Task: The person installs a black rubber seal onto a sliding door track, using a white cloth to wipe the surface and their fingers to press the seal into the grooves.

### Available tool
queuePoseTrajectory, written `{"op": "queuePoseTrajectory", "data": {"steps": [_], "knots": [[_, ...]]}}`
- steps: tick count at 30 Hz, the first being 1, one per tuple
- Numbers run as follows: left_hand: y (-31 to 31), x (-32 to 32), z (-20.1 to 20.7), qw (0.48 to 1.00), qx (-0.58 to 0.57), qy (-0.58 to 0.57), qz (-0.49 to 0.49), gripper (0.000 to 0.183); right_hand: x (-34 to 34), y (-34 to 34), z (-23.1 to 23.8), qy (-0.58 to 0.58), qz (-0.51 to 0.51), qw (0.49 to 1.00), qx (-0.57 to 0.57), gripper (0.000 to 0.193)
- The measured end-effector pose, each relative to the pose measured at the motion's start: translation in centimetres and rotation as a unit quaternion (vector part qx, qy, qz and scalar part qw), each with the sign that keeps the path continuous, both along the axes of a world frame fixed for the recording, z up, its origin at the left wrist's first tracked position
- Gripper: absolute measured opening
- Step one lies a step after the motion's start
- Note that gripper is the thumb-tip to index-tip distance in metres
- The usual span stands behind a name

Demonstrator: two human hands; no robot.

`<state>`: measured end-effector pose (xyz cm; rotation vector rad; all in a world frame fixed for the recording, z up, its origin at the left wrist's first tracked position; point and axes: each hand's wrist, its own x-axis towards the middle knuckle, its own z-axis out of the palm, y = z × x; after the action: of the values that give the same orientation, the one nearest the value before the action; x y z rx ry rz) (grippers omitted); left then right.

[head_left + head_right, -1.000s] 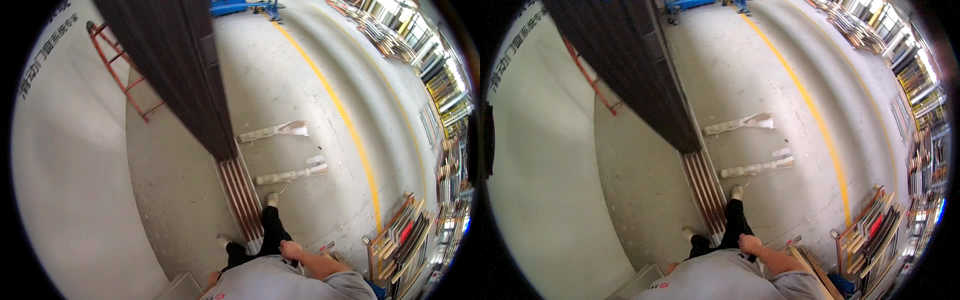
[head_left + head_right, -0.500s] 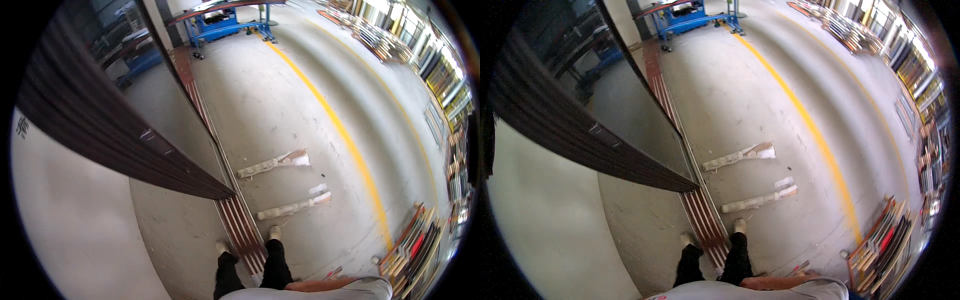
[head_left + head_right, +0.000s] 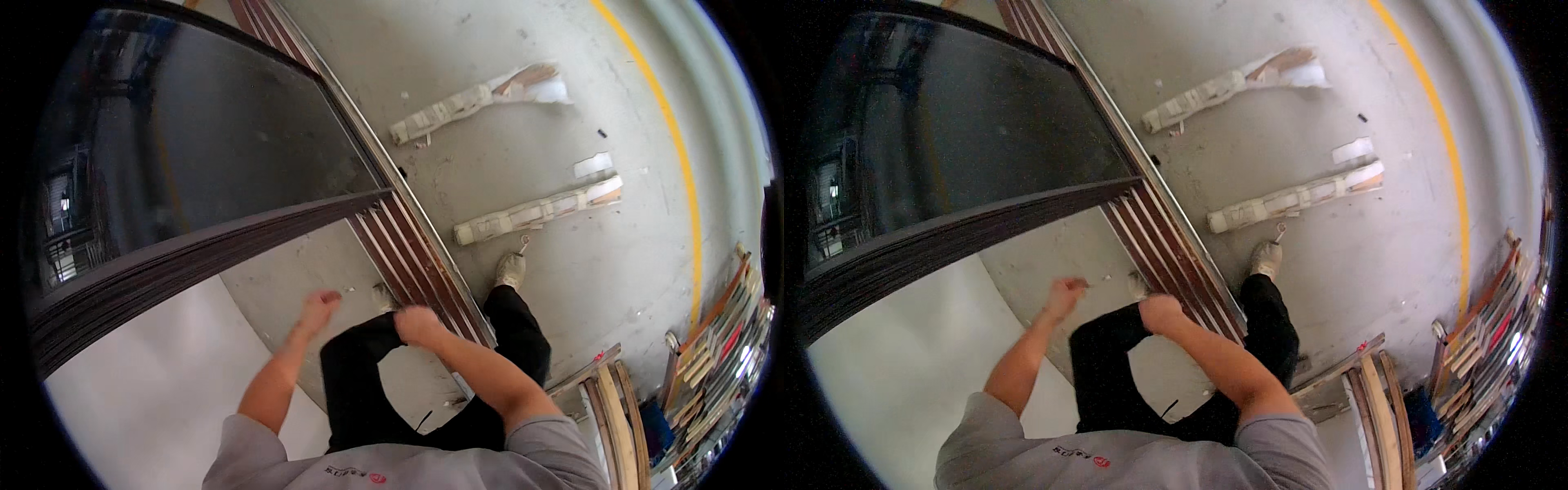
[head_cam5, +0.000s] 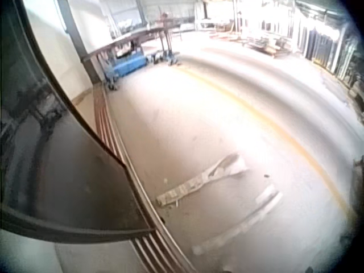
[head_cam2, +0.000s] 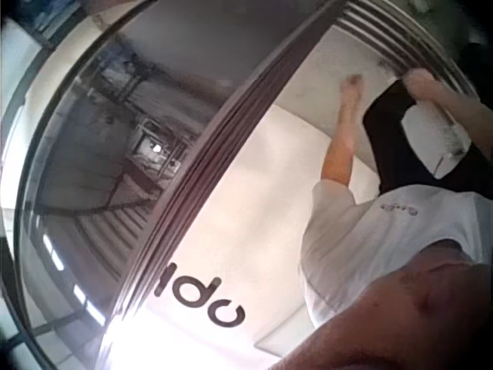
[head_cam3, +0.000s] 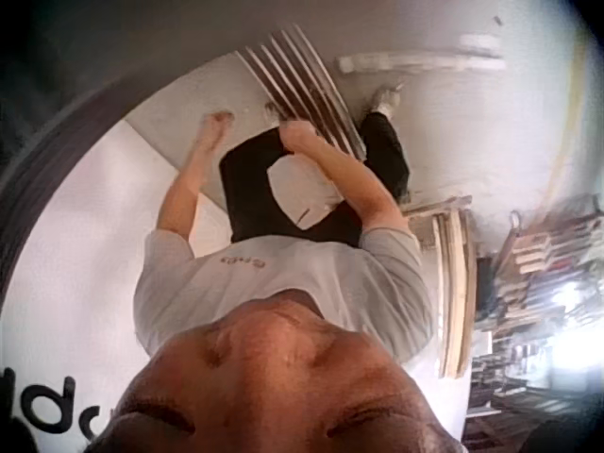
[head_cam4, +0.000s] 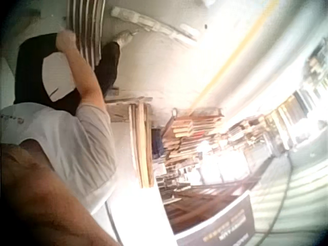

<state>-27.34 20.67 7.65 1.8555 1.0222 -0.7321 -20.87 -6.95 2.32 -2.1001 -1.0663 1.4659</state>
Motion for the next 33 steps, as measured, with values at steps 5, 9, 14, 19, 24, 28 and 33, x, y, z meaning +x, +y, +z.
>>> {"op": "queuePoseTrajectory", "data": {"steps": [5, 9, 14, 19, 24, 28, 33], "knots": [[3.6, 9.9, -8.0, 0.969, 0.156, -0.191, 0.008, 0.031, 6.8, 4.9, -12.1, 0.017, -0.384, 0.919, 0.090, 0.028], [5.6, 10.0, -12.8, 0.959, 0.217, -0.166, -0.071, 0.034, 9.4, 8.8, -16.2, 0.106, -0.418, 0.894, 0.122, 0.032], [8.3, 10.8, -16.3, 0.943, 0.222, -0.247, -0.034, 0.035, 9.3, 15.7, -26.2, 0.007, -0.468, 0.855, 0.224, 0.030], [6.0, 10.1, -12.0, 0.904, 0.278, -0.324, -0.033, 0.039, 8.0, 19.7, -28.4, 0.064, -0.462, 0.848, 0.252, 0.018], [7.8, 12.2, -13.6, 0.892, 0.252, -0.374, -0.002, 0.042, 9.7, 20.5, -30.6, 0.055, -0.477, 0.836, 0.264, 0.017], [9.0, 10.5, -14.5, 0.891, 0.277, -0.357, -0.050, 0.039, 8.4, 22.7, -29.7, 0.104, -0.482, 0.857, 0.150, 0.018], [9.0, 12.2, -15.3, 0.877, 0.272, -0.371, -0.138, 0.047, 11.1, 23.0, -35.8, -0.010, -0.549, 0.795, 0.258, 0.019]]}}
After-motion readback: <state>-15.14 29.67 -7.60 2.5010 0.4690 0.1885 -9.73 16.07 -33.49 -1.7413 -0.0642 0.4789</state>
